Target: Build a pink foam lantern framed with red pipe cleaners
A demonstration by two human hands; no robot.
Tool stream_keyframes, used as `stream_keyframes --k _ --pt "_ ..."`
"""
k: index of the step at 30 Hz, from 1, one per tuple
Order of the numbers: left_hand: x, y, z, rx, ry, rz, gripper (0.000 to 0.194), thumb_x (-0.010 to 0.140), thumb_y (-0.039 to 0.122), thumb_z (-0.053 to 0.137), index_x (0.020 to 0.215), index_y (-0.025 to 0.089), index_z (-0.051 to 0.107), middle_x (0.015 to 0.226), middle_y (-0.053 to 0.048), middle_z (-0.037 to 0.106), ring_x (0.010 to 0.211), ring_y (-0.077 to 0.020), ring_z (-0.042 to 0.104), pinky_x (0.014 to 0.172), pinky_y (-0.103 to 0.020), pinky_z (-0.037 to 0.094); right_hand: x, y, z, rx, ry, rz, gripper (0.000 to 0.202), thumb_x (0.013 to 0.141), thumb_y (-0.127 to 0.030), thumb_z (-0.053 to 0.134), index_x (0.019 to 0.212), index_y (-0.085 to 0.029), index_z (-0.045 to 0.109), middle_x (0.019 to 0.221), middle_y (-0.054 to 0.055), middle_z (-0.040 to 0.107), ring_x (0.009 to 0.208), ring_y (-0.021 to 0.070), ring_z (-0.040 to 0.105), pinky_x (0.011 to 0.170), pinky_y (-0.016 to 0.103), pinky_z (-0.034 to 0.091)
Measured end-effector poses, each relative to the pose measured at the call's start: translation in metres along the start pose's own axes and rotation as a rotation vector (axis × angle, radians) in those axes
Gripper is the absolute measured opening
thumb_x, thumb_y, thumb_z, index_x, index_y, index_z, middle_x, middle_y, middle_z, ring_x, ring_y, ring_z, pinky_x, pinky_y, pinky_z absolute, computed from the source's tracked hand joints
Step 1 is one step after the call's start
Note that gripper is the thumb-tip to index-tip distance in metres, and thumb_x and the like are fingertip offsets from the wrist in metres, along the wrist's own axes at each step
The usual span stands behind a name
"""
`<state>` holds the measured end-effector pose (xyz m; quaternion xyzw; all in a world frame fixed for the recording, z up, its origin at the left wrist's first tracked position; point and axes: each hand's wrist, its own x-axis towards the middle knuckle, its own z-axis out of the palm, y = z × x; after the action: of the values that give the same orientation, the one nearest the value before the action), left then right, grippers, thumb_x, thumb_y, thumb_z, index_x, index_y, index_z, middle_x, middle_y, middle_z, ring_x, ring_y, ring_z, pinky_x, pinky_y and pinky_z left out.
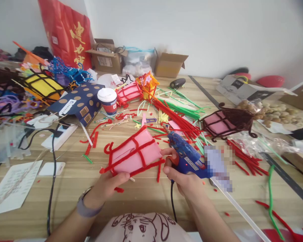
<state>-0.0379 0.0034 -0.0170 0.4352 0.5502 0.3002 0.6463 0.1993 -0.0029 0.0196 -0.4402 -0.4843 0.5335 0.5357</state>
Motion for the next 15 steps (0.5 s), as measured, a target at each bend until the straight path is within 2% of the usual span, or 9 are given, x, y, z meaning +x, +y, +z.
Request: stream_keyframes --k 8,15 --pt "0.0003 -0.0038 -0.0018 -0.002 -0.010 -0.025 0.039 0.065 0.054 0.070 0.083 0.020 0.077 0.085 -0.008 0.077 0.081 -0.0270 0.069 0.061 -0.031 0.056 0.0015 -0.0068 0.0049 -0.004 -0.013 0.017 0.026 0.074 -0.036 0.078 0.086 -0.024 0.059 0.054 -0.008 0.043 0.044 0.0091 0.036 0.039 0.024 0.032" --pt "-0.0008 -0.0046 -0.0020 0.026 0.002 -0.022 0.038 0.064 0.054 0.071 0.080 0.020 0.076 0.079 -0.007 0.075 0.077 -0.0248 0.067 0.058 -0.029 0.055 0.0030 -0.0039 0.0058 0.010 0.041 -0.022 0.030 0.070 -0.036 0.079 0.076 -0.022 0.053 0.080 -0.001 0.060 0.048 0.0064 0.040 0.033 0.019 0.029"
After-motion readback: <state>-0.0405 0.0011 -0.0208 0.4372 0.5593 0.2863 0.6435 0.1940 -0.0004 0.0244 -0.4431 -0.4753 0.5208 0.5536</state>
